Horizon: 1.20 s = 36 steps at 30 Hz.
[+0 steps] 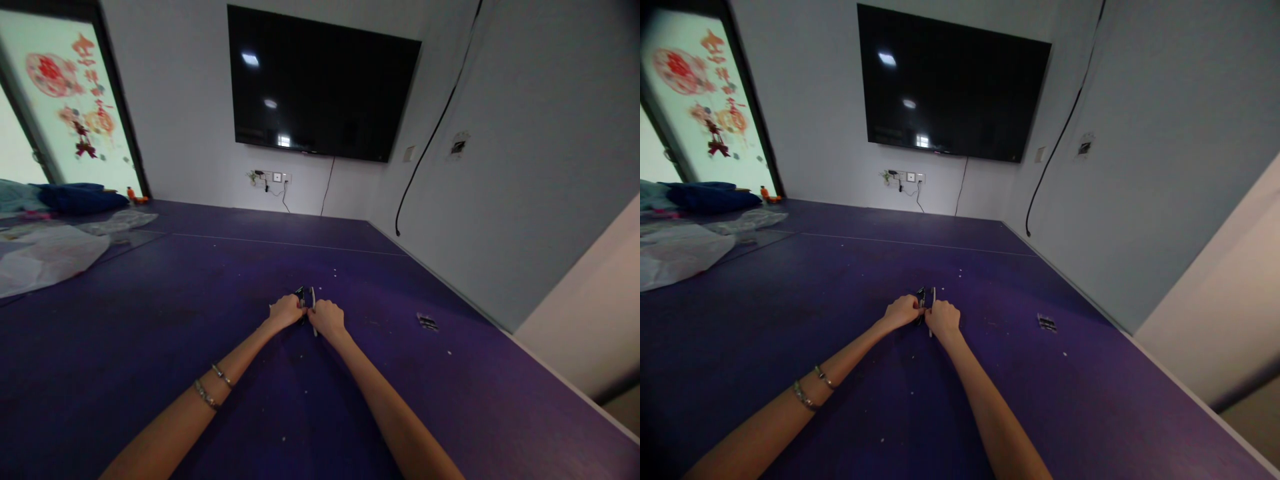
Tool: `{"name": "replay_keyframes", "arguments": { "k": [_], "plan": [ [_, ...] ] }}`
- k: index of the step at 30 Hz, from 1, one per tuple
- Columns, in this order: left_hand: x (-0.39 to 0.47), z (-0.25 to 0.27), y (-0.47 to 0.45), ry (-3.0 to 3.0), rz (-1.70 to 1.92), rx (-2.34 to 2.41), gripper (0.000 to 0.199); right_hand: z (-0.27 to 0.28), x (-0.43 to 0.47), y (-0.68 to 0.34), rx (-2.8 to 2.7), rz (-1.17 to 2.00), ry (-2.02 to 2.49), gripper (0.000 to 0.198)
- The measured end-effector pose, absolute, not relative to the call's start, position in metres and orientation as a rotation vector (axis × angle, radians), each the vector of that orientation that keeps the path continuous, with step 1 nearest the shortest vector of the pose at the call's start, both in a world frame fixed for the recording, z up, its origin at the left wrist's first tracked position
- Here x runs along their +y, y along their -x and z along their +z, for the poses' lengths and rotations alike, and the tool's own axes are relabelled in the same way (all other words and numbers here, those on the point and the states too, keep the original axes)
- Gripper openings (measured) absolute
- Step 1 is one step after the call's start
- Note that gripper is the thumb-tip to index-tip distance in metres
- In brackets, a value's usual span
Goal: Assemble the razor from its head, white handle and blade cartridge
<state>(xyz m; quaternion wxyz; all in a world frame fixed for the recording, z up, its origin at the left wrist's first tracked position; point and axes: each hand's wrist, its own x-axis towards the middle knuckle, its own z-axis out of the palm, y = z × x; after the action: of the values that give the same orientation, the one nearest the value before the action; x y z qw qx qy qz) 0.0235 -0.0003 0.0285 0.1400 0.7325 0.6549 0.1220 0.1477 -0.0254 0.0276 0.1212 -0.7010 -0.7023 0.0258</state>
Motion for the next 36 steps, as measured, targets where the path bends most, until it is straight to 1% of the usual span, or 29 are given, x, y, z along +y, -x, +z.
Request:
{"name": "replay_keyframes", "arguments": {
  "k": [3, 6, 8, 11, 12, 16, 20, 23, 29, 36],
  "plan": [
    [-0.001, 0.029, -0.023, -2.131, 0.362, 1.873, 0.028, 0.03, -0.026, -0.151, -2.06, 0.045, 2.025, 0.039],
    [0.001, 0.027, -0.02, -2.112, 0.406, 1.853, 0.033, 0.037, -0.027, -0.168, -2.099, 0.007, 1.958, 0.043],
    [0.005, 0.026, -0.017, -2.084, 0.471, 1.851, 0.035, 0.044, -0.026, -0.19, -2.154, 0.012, 1.9, 0.039],
    [0.011, 0.024, -0.01, -2.06, 0.547, 1.856, 0.031, 0.052, -0.022, -0.239, -2.256, 0.078, 1.791, 0.026],
    [0.013, 0.024, -0.008, -2.063, 0.563, 1.856, 0.032, 0.054, -0.02, -0.258, -2.273, 0.085, 1.762, 0.025],
    [0.018, 0.024, 0.004, -2.055, 0.637, 1.888, 0.033, 0.052, -0.015, -0.338, -2.345, 0.148, 1.729, 0.038],
    [0.022, 0.02, 0.011, -2.0, 0.72, 1.953, 0.033, 0.047, -0.021, -0.407, -2.273, 0.246, 1.907, 0.051],
    [0.023, 0.018, 0.013, -2.006, 0.754, 1.95, 0.033, 0.045, -0.028, -0.444, -2.212, 0.312, 2.041, 0.056],
    [0.022, 0.016, 0.013, -2.01, 0.725, 1.975, 0.031, 0.042, -0.031, -0.473, -2.164, 0.338, 2.118, 0.061],
    [0.019, 0.016, 0.013, -2.044, 0.715, 1.978, 0.033, 0.04, -0.028, -0.474, -2.181, 0.374, 2.108, 0.055]
  ]
}}
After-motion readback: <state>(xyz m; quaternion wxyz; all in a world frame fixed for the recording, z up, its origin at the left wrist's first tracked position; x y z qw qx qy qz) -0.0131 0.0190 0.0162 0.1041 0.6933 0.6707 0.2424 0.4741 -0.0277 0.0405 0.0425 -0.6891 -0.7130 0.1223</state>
